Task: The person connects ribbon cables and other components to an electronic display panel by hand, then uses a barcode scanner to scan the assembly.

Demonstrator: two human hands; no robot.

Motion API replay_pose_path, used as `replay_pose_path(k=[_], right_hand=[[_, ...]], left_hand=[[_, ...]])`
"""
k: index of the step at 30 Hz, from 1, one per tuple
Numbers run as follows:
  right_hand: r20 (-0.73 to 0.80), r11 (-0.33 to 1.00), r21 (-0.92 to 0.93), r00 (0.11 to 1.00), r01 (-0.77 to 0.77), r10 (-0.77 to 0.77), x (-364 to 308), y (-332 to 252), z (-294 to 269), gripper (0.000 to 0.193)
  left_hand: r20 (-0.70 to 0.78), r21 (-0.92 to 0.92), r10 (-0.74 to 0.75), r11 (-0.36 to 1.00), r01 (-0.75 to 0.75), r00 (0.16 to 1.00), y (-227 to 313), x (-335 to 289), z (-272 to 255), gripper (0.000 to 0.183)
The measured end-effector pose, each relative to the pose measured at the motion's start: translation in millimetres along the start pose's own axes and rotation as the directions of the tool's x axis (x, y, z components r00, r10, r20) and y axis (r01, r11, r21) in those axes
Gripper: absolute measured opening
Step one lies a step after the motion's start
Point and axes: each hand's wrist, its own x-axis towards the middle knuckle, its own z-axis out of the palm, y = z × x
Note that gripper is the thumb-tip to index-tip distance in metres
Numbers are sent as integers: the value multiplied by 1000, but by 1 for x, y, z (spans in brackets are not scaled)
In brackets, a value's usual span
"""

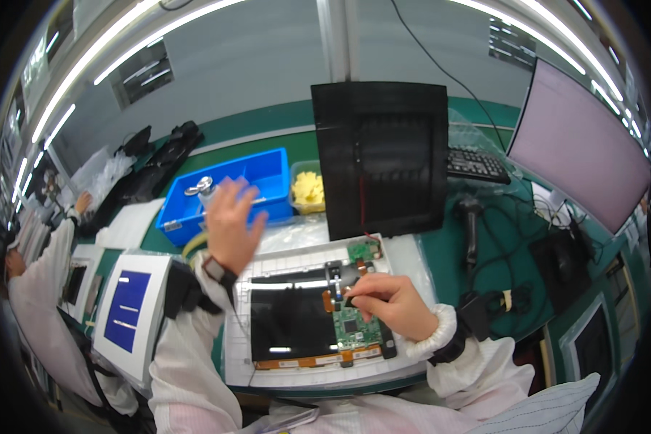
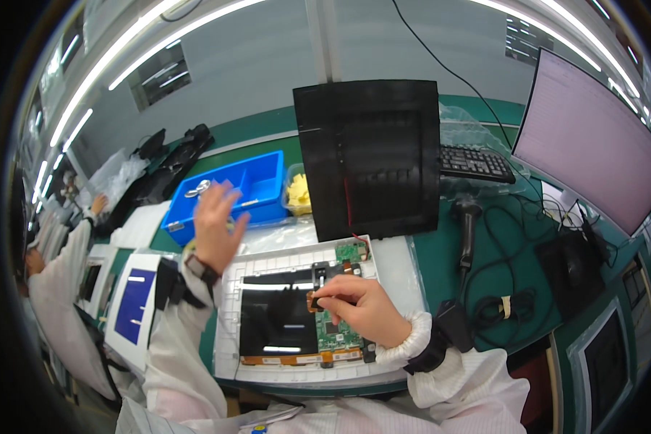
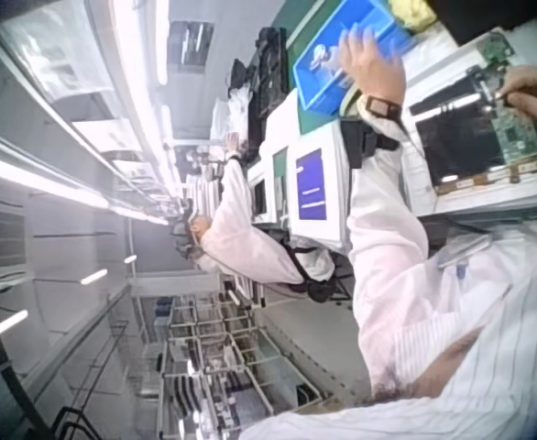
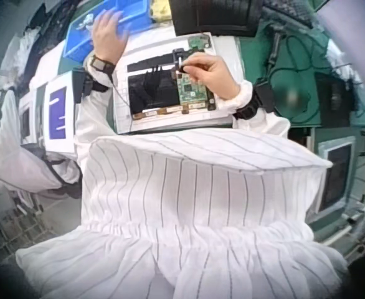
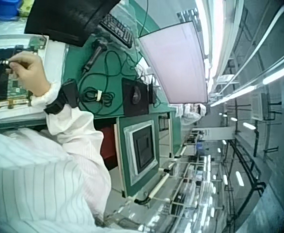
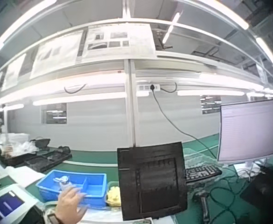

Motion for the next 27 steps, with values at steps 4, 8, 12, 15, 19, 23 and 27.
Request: replay_pose_path(k=[4,8,12,15,19,23,27], right_hand=[[11,985,98,989,-145,145,-2,4,-3,8],[95,983,69,982,-168,161,-5,4,-5,5],[132,988,-26,979,-154,156,-3,5,-4,4],[166,984,-135,976,-119,141,0,8,-4,4],[205,978,-205,979,40,3,0,13,-3,6],[240,963,-262,971,62,3,0,10,-3,6],[255,956,-285,967,66,9,-1,12,-5,6]], left_hand=[[720,-673,113,355,650,684,63,-45,-23,20],[766,-592,226,-119,797,602,87,-70,-29,16],[773,-561,232,-185,807,591,86,-73,-31,14],[765,-563,251,-186,805,593,82,-75,-29,13],[756,-583,286,-115,804,589,82,-75,-28,11],[771,-561,307,-87,823,558,81,-76,-28,10],[758,-583,329,-42,811,563,82,-75,-28,10]])
